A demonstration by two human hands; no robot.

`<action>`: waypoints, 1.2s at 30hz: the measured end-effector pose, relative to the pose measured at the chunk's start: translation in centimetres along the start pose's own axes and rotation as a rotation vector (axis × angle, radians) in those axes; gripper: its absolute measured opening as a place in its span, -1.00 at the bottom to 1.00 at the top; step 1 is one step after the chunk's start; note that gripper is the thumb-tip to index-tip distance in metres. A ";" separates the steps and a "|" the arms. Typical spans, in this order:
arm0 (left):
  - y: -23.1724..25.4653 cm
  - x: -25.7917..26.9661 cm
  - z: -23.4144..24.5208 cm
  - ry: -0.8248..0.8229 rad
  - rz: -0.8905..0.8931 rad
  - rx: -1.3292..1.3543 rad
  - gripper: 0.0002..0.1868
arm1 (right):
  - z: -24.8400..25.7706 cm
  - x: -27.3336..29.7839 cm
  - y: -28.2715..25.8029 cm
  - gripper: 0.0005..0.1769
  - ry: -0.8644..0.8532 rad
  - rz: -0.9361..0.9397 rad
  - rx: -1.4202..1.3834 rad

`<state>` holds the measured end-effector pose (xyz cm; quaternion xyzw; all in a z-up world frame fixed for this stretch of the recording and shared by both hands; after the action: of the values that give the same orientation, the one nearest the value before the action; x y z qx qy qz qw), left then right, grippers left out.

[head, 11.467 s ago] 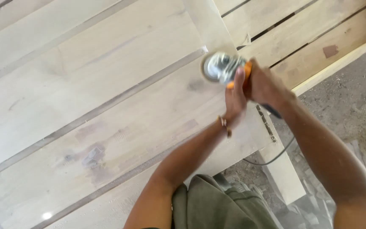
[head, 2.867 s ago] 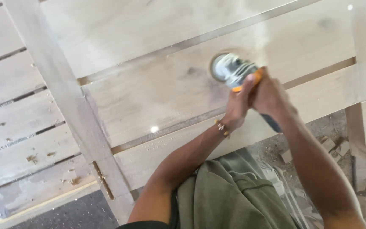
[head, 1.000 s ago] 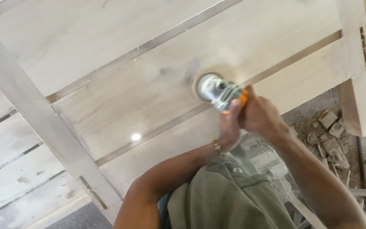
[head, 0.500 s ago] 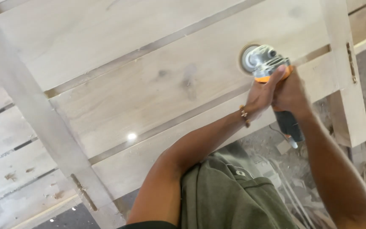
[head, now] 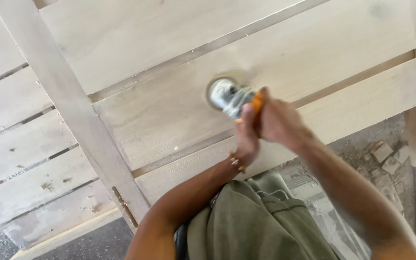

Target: The person sands a wooden door by holding an angle grinder with a sanding attachment with both hands and moving it across the surface and edges of the door in several passes.

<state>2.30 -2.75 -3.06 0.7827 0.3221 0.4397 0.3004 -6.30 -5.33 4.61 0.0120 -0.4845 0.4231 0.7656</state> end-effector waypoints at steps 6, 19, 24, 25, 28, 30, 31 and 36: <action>-4.6 -3.9 -8.4 -0.118 0.069 -0.018 -0.22 | 6.2 0.1 6.9 -0.43 0.125 -0.212 -0.198; -0.1 -7.6 -8.7 -0.209 0.099 -0.083 -0.13 | 8.4 -0.3 3.9 -0.32 0.337 -0.212 -0.268; 3.8 -3.5 2.9 -0.068 0.175 -0.050 -0.02 | 0.9 -2.3 -4.3 -0.27 0.102 -0.096 -0.095; 4.2 -2.6 5.2 -0.051 0.170 -0.044 -0.02 | -0.3 -1.9 -7.0 -0.27 0.090 -0.084 -0.086; 6.5 0.0 10.5 0.029 0.047 0.053 0.00 | -4.2 -1.1 -12.9 -0.13 -0.009 -0.024 -0.066; 8.8 1.8 12.8 0.095 -0.074 0.119 -0.01 | -6.8 -1.3 -15.1 -0.24 -0.027 0.170 0.116; 8.7 1.9 12.3 0.094 -0.078 0.123 -0.01 | -6.6 -1.1 -14.8 -0.24 -0.024 0.172 0.121; 6.5 -0.5 9.1 -0.129 0.090 -0.024 -0.06 | -4.6 0.6 -12.4 -0.26 0.188 -0.042 -0.027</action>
<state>11.66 -8.81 -2.29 0.8195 0.2614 0.4054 0.3096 5.39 -10.95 7.49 -0.0278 -0.4159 0.3997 0.8164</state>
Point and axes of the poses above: each hand's wrist, its own x-axis away from the middle knuckle, its own z-axis out of the back of the hand, y = z × x, the point moved 6 cm from there along -x, towards the middle knuckle, and after that the axes turned 9 degrees about -x, right-handed, at the moved point
